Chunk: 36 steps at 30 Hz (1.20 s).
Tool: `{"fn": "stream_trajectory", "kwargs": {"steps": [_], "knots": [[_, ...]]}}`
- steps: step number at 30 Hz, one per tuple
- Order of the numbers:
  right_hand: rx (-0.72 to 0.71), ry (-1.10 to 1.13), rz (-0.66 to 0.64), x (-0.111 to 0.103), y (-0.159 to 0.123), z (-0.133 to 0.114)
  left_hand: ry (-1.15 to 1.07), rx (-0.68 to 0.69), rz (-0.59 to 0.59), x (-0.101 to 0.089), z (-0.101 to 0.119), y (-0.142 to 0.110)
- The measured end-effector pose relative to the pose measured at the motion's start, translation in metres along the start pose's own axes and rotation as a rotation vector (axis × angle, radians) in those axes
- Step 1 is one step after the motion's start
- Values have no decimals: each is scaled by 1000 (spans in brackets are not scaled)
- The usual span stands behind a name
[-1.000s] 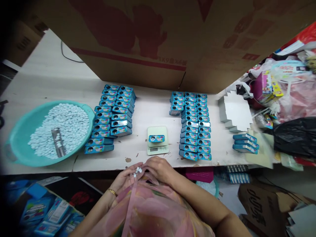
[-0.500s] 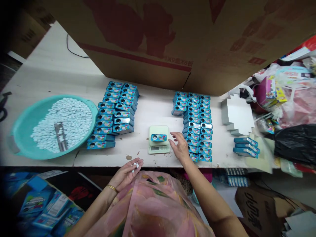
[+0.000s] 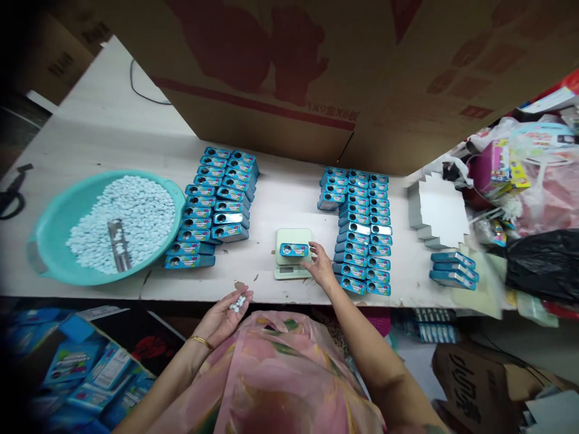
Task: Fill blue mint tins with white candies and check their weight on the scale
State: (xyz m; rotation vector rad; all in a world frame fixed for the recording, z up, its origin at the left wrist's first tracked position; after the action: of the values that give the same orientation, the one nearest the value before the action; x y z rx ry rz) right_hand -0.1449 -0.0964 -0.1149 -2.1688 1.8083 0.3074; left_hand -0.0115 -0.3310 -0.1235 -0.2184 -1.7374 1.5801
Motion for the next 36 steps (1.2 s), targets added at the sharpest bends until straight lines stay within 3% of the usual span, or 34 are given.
{"fn": "stream_trajectory", "kwargs": {"steps": [8, 15, 25, 31, 34, 36], "knots": [[21, 60, 108, -11, -16, 11, -5, -9, 37, 12, -1, -7], [-77, -68, 7, 2, -10, 8, 67, 20, 75, 27, -5, -5], [-109, -83, -6, 2, 6, 7, 62, 52, 150, 19, -7, -9], [-172, -126, -46, 6, 13, 14, 54, 50, 146, 25, -8, 4], [-217, -197, -89, 8, 12, 1, 55, 63, 116, 34, -3, 16], [-301, -303, -116, 7, 8, -24, 48, 75, 95, 43, 2, 24]]}}
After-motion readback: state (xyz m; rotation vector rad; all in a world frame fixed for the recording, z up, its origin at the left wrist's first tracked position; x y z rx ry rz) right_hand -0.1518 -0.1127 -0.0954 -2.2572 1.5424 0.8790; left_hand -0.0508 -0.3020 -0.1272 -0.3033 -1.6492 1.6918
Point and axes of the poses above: each hand's wrist, its own y-axis towards the middle knuckle, its own x-axis out of the palm, z = x × y, the point moved 7 cm from there along y, towards the middle knuckle, and after that the axes turned 10 degrees about -x, right-handed, at the moved point
